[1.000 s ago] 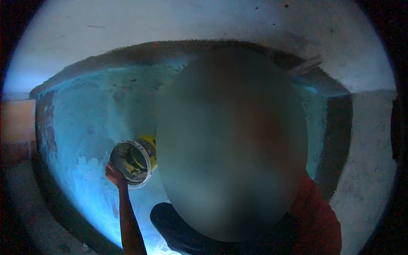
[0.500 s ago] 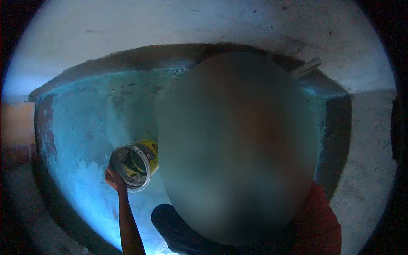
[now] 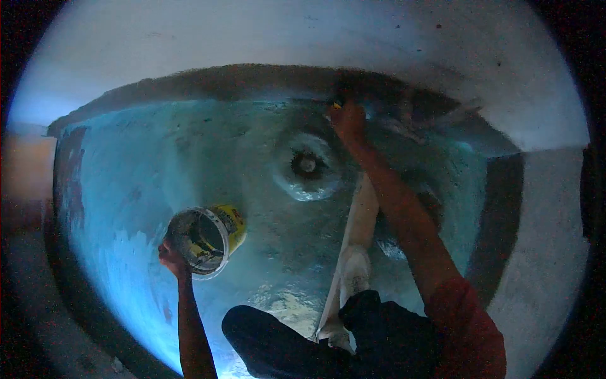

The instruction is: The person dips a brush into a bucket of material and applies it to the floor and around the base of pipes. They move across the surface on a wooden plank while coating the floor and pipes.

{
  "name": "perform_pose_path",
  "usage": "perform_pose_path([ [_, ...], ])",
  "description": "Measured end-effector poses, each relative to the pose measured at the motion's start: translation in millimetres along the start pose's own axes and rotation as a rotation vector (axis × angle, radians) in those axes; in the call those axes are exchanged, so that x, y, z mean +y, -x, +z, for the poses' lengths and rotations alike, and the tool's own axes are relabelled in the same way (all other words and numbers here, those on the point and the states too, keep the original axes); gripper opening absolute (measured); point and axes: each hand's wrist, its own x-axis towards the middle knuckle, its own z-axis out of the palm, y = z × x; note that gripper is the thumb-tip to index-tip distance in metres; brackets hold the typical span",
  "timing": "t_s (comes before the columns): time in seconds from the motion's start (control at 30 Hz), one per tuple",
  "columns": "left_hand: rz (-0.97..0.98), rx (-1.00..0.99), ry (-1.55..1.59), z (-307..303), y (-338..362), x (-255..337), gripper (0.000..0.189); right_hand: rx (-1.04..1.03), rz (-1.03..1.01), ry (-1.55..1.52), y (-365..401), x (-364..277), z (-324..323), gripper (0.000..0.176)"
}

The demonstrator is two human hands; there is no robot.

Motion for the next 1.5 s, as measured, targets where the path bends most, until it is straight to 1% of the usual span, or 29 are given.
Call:
perform_pose_path([
  [0.03, 0.018, 0.000, -0.046, -1.8, -0.5, -7.0, 0.037, 0.032, -0.046, -0.045, -2.3, 0.0, 11.9, 0.053],
  [0.1, 0.108, -0.022, -0.101, -2.0, -1.6, -13.4, 0.039, -0.105, -0.056, 0.048, -16.3, -15.6, 30.5, 0.050],
  [0.13, 0.151, -0.031, -0.133, -2.2, -1.9, -11.3, 0.040, -0.185, -0.112, 0.021, -18.3, -24.5, 35.0, 0.048],
  [0.23, 0.029, -0.061, 0.040, -3.2, 5.9, 16.4, 0.042, -0.451, -0.335, -0.142, -25.7, -68.8, 22.9, 0.043],
  [0.27, 0.072, -0.043, 0.018, -1.3, 3.6, 13.4, 0.042, -0.550, -0.394, -0.178, -27.7, -81.6, 23.7, 0.042],
  [0.33, 0.151, -0.008, -0.026, 2.2, 1.1, 4.2, 0.042, -0.768, -0.432, -0.099, -34.1, -104.6, 40.7, 0.041],
  [0.37, 0.126, 0.006, -0.054, 1.5, 0.5, 2.7, 0.041, -0.842, -0.508, -0.119, -29.9, -116.7, 42.3, 0.041],
  [0.43, 0.069, 0.034, -0.107, 2.2, 2.2, 13.1, 0.041, -0.997, -0.663, -0.155, -18.0, -151.3, 20.3, 0.040],
  [0.5, 0.011, 0.051, -0.011, 4.2, 1.0, 0.6, 0.040, -1.095, -0.684, -0.094, -14.5, -168.6, 22.1, 0.040],
  [0.53, 0.030, 0.055, -0.004, 5.6, 2.1, -3.0, 0.039, -1.141, -0.691, -0.060, -13.9, -174.1, 23.6, 0.040],
  [0.57, 0.048, 0.059, 0.003, 7.0, 3.3, -6.5, 0.039, -1.137, -0.674, -0.098, -12.9, -177.2, 23.5, 0.041],
  [0.63, 0.174, 0.062, -0.073, 2.3, 5.8, 37.4, 0.040, -1.131, -0.638, -0.175, -11.3, -177.0, 21.1, 0.041],
  [0.7, 0.080, 0.088, 0.016, 7.1, 1.1, 14.8, 0.041, -1.095, -0.610, -0.190, -29.6, -153.4, 40.4, 0.043],
  [0.73, 0.027, 0.102, 0.056, 10.7, 2.4, 4.0, 0.041, -1.073, -0.504, -0.214, -33.7, -146.3, 35.5, 0.044],
  [0.77, 0.026, 0.101, 0.046, 11.5, 3.8, 3.9, 0.041, -1.045, -0.398, -0.243, -37.4, -139.9, 29.8, 0.045],
  [0.83, 0.029, 0.100, 0.022, 7.4, 4.4, 14.7, 0.042, -0.883, -0.237, -0.183, -47.7, -128.2, 13.0, 0.045],
  [0.93, -0.063, 0.126, -0.102, 2.9, 4.5, 46.3, 0.041, -0.533, -0.342, 0.098, -94.2, -74.2, 54.4, 0.044],
  [0.97, -0.118, 0.122, -0.074, 4.1, 4.1, 48.1, 0.041, -0.411, -0.375, 0.184, -97.9, -71.5, 61.7, 0.044],
  [1.0, -0.172, 0.120, -0.048, 4.5, 3.8, 48.3, 0.041, -0.482, -0.392, 0.074, -81.1, -90.7, 43.5, 0.043],
  [1.03, -0.226, 0.118, -0.023, 3.9, 4.4, 47.7, 0.040, -0.555, -0.406, -0.038, -50.2, -124.4, 5.2, 0.042],
  [1.1, -0.130, 0.096, -0.090, 1.8, 5.1, 45.6, 0.043, -0.690, -0.478, -0.078, -28.0, -146.4, -2.1, 0.039],
  [1.17, -0.061, 0.073, -0.184, 2.0, 2.1, 45.5, 0.045, -0.800, -0.597, 0.073, -26.2, -133.4, 42.1, 0.035],
  [1.23, -0.035, 0.056, -0.310, 2.7, 1.9, 43.7, 0.049, -0.725, -0.706, 0.174, 0.1, -141.7, 59.1, 0.030],
  [1.27, -0.086, 0.054, -0.228, 4.4, 0.6, 40.4, 0.050, -0.689, -0.764, 0.226, 12.4, -146.8, 63.9, 0.027],
  [1.33, -0.192, 0.051, -0.063, 6.7, -0.8, 36.9, 0.052, -0.884, -0.823, 0.111, 28.9, -154.8, 57.9, 0.024],
  [1.37, -0.171, 0.045, -0.090, 6.1, 0.9, 33.4, 0.051, -0.983, -0.849, 0.054, 36.2, -156.7, 53.2, 0.023],
  [1.43, -0.129, 0.032, -0.143, -0.8, 1.9, 50.4, 0.049, -1.136, -0.886, 0.008, 50.5, -172.7, 15.5, 0.021],
  [1.47, -0.179, 0.032, -0.131, -1.5, 3.3, 54.7, 0.049, -1.219, -0.906, -0.010, 60.3, -176.6, 0.2, 0.021],
  [1.5, -0.230, 0.036, -0.119, -1.2, 3.0, 58.5, 0.048, -1.147, -0.902, -0.093, 68.2, -168.7, -8.5, 0.021],
])
